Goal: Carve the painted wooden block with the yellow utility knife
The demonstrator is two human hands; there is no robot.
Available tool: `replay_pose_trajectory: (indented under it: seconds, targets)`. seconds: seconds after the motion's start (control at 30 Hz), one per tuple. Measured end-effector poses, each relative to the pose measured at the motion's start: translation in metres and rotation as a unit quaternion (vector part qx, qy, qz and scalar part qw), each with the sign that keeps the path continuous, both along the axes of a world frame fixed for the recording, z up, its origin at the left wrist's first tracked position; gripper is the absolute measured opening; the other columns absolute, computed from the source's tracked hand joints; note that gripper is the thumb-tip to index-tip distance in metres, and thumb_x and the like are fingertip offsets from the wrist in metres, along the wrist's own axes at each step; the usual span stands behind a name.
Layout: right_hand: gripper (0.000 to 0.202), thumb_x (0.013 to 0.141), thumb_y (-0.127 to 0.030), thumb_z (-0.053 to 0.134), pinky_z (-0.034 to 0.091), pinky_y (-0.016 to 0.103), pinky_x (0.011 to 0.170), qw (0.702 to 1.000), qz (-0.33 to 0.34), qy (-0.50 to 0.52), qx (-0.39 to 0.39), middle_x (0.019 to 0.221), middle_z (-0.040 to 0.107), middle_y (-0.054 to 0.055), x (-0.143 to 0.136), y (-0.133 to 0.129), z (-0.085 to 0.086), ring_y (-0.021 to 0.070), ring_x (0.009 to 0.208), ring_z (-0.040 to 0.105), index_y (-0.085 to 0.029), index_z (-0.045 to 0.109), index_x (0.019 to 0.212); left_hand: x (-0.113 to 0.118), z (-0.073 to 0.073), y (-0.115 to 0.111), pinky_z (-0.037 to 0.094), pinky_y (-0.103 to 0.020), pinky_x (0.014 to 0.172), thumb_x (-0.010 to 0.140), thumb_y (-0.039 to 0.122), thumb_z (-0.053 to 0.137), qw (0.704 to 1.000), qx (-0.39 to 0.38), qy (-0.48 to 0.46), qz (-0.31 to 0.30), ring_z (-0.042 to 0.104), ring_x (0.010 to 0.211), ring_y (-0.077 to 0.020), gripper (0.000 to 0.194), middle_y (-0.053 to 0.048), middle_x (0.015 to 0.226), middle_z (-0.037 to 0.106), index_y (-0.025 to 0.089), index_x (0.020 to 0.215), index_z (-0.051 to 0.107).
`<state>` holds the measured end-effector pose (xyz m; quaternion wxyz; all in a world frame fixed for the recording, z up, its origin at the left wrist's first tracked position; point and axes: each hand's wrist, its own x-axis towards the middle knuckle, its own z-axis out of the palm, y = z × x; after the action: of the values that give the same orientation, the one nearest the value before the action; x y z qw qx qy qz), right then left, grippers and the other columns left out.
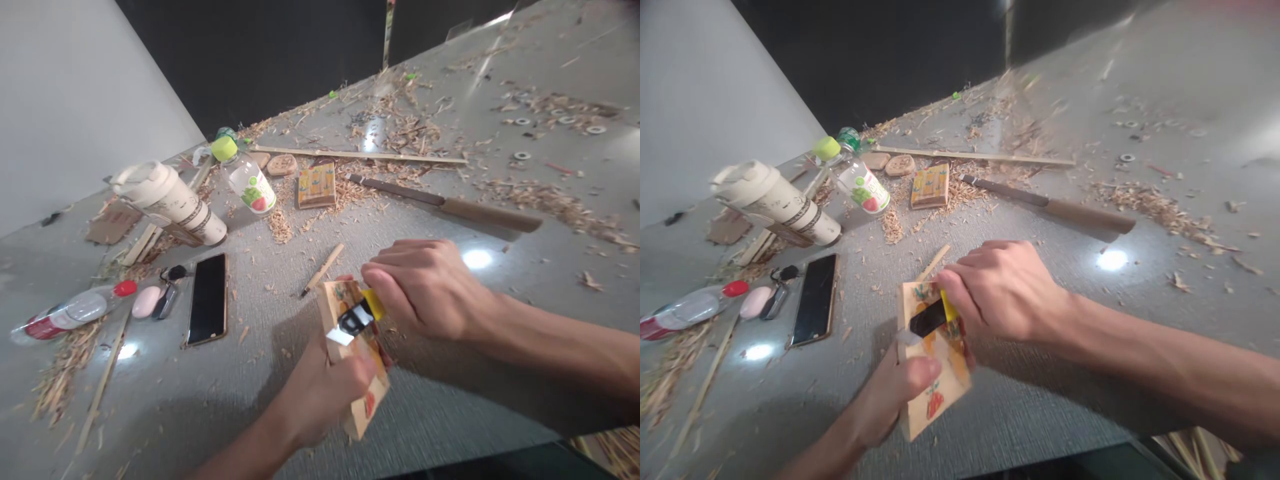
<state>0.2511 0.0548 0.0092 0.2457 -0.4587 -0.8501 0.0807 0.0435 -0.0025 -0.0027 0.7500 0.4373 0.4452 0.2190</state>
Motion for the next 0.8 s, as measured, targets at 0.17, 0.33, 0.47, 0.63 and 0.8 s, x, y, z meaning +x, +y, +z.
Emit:
replay_pose_trajectory:
  seconds: [0.17, 0.33, 0.47, 0.63, 0.8]
  targets:
    - [0.066, 0.108, -0.048, 0.031, 0.020, 0.035, 0.052, 0.952, -0.299, -0.016, 0.060, 0.038, 0.031, -0.001, 0.032, 0.035, 0.006, 0.0084, 0.038, 0.023, -0.026, 0.028, 0.046, 0.003, -0.003, -0.015, 0.059, -0.046, 0.090, 0.063, 0.041, 0.087, 0.998, -0.002, -0.061, -0.013, 0.070, 0.092, -0.0276, 0.068, -0.010, 0.109, 0.071, 0.027, 0.127, 0.067]
    - [0.058, 0.108, -0.046, 0.028, 0.022, 0.035, 0.053, 0.986, -0.160, 0.031, 0.032, 0.046, 0.044, 0.001, 0.020, 0.023, 0.007, 0.0117, 0.044, 0.033, -0.024, 0.040, 0.055, -0.005, -0.011, 0.012, 0.058, -0.045, 0.083, 0.067, 0.046, 0.085, 0.996, -0.011, -0.057, 0.065, 0.069, 0.098, -0.0324, 0.060, -0.010, 0.104, 0.072, 0.026, 0.121, 0.069]
    - [0.054, 0.109, -0.040, 0.027, 0.021, 0.037, 0.056, 0.999, -0.032, 0.012, -0.020, 0.054, 0.052, 0.002, -0.001, 0.006, 0.001, 0.0140, 0.049, 0.037, -0.024, 0.043, 0.059, -0.008, -0.021, 0.023, 0.055, -0.040, 0.075, 0.074, 0.043, 0.079, 0.995, 0.013, -0.062, 0.076, 0.069, 0.090, -0.0290, 0.052, -0.007, 0.101, 0.073, 0.028, 0.122, 0.069]
    - [0.056, 0.109, -0.041, 0.026, 0.023, 0.038, 0.057, 0.998, 0.009, 0.001, -0.068, 0.057, 0.057, 0.003, -0.007, 0.002, -0.002, 0.0143, 0.051, 0.039, -0.023, 0.049, 0.062, -0.009, -0.023, 0.021, 0.055, -0.043, 0.088, 0.075, 0.042, 0.077, 0.997, 0.025, -0.020, 0.076, 0.069, 0.100, -0.0289, 0.056, -0.008, 0.111, 0.073, 0.023, 0.126, 0.063]
    - [0.057, 0.108, -0.043, 0.024, 0.021, 0.037, 0.057, 0.998, 0.001, -0.009, -0.058, 0.057, 0.057, 0.004, -0.009, 0.002, -0.004, 0.0137, 0.051, 0.035, -0.023, 0.046, 0.060, -0.006, -0.010, 0.018, 0.055, -0.039, 0.087, 0.074, 0.041, 0.071, 0.999, 0.022, 0.021, 0.038, 0.067, 0.097, -0.0251, 0.048, -0.007, 0.105, 0.070, 0.020, 0.117, 0.063]
